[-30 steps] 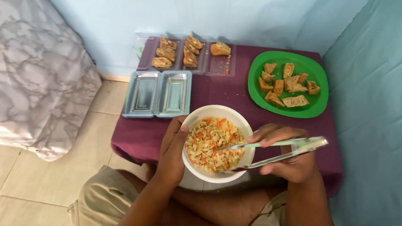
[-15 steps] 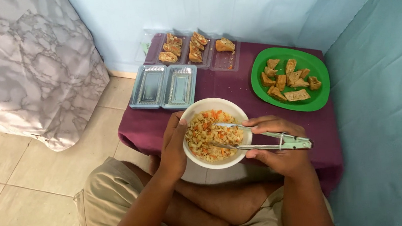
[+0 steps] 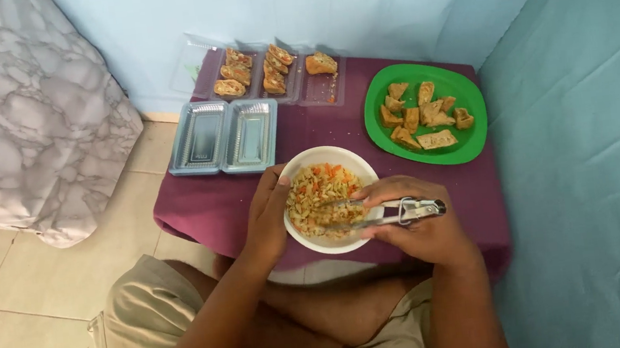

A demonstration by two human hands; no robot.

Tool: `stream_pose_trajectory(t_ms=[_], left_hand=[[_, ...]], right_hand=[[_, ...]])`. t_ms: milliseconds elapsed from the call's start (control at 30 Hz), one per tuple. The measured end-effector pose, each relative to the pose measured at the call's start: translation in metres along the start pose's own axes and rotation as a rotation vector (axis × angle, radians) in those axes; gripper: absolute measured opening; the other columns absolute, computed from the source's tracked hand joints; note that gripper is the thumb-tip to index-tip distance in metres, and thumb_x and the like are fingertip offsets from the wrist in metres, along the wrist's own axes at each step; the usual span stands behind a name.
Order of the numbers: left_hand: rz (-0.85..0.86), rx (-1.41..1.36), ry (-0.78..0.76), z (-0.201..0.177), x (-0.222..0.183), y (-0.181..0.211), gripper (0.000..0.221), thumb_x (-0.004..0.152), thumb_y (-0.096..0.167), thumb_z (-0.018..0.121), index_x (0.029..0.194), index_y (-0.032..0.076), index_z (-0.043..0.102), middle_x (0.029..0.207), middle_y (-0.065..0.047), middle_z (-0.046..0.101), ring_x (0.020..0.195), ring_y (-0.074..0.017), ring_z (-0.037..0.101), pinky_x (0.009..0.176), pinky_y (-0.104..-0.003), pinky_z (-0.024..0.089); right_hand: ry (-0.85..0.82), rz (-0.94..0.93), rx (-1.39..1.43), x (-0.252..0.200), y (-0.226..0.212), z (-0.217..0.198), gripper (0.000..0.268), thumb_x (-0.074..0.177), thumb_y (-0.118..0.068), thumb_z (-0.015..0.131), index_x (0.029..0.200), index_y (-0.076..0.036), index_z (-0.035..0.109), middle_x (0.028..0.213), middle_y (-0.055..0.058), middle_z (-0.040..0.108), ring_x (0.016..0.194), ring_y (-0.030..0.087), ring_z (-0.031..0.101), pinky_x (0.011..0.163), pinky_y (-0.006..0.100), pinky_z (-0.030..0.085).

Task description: Mixing food ingredients in a white bowl using metal tongs.

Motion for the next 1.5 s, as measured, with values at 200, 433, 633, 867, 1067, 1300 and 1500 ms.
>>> stream_pose_trajectory(t_ms=[200, 433, 633, 867, 1067, 1300, 1500], left_hand=[[-0.004, -0.013, -0.111, -0.004, 0.043, -0.018, 0.036, 0.108, 0.033, 0.044, 0.125, 0.004, 0.058, 0.091, -0.012, 0.066, 0.086, -0.0173, 0.067, 0.082, -0.037, 0.056], [-0.061, -0.070, -0.146, -0.005, 0.078, -0.045, 0.031, 0.108, 0.033, 0.052, 0.107, 0.002, 0.054, 0.084, -0.009, 0.062, 0.079, -0.0150, 0.067, 0.071, -0.031, 0.056], [0.019, 0.073, -0.162, 0.015, 0.070, -0.013, 0.052, 0.107, 0.053, 0.041, 0.110, 0.006, 0.063, 0.094, -0.011, 0.060, 0.101, -0.0218, 0.059, 0.096, -0.043, 0.045], [0.139, 0.131, -0.226, 0.018, 0.068, -0.008, 0.062, 0.103, 0.044, 0.045, 0.146, 0.000, 0.040, 0.126, -0.023, 0.055, 0.124, -0.0304, 0.049, 0.109, -0.050, 0.037], [0.132, 0.163, -0.200, 0.019, 0.070, -0.007, 0.058, 0.104, 0.043, 0.043, 0.143, 0.000, 0.043, 0.124, -0.023, 0.055, 0.122, -0.0325, 0.050, 0.108, -0.051, 0.036], [0.096, 0.158, -0.206, 0.022, 0.068, 0.001, 0.055, 0.107, 0.038, 0.034, 0.145, 0.001, 0.049, 0.129, -0.024, 0.057, 0.127, -0.0379, 0.053, 0.111, -0.052, 0.036], [0.074, 0.134, -0.223, 0.018, 0.068, -0.008, 0.055, 0.108, 0.041, 0.033, 0.143, 0.003, 0.053, 0.131, -0.022, 0.057, 0.128, -0.0344, 0.052, 0.112, -0.050, 0.035]], right_hand=[[0.149, -0.075, -0.136, 0.003, 0.021, -0.011, 0.034, 0.071, -0.014, 0.095, 0.093, 0.000, 0.073, 0.099, 0.021, 0.078, 0.097, 0.040, 0.078, 0.097, 0.053, 0.056], [0.192, -0.034, -0.250, -0.004, 0.033, -0.047, 0.037, 0.070, -0.016, 0.096, 0.091, 0.001, 0.071, 0.098, 0.019, 0.078, 0.096, 0.035, 0.078, 0.100, 0.047, 0.056], [0.192, 0.062, -0.272, 0.006, 0.045, -0.034, 0.031, 0.071, -0.009, 0.095, 0.090, 0.001, 0.072, 0.092, 0.020, 0.079, 0.092, 0.036, 0.079, 0.092, 0.049, 0.058], [0.263, 0.000, -0.151, 0.003, 0.058, -0.031, 0.031, 0.071, -0.009, 0.094, 0.088, 0.002, 0.071, 0.095, 0.021, 0.079, 0.095, 0.035, 0.079, 0.097, 0.048, 0.057], [0.223, 0.065, -0.118, 0.002, 0.065, -0.033, 0.030, 0.069, -0.006, 0.094, 0.086, 0.001, 0.070, 0.090, 0.019, 0.079, 0.092, 0.032, 0.079, 0.096, 0.049, 0.058], [0.246, 0.039, -0.101, 0.007, 0.056, -0.024, 0.028, 0.074, -0.009, 0.092, 0.089, 0.001, 0.071, 0.098, 0.022, 0.078, 0.098, 0.034, 0.078, 0.101, 0.051, 0.055], [0.184, 0.097, -0.031, -0.007, 0.074, -0.031, 0.035, 0.067, -0.005, 0.095, 0.091, 0.003, 0.071, 0.093, 0.023, 0.078, 0.095, 0.035, 0.077, 0.096, 0.052, 0.056]])
Point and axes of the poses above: each hand's wrist, its own x-axis towards the middle knuckle, its own z-axis out of the palm, y = z × x, the point moved 2 cm from there along x, towards the middle knuckle
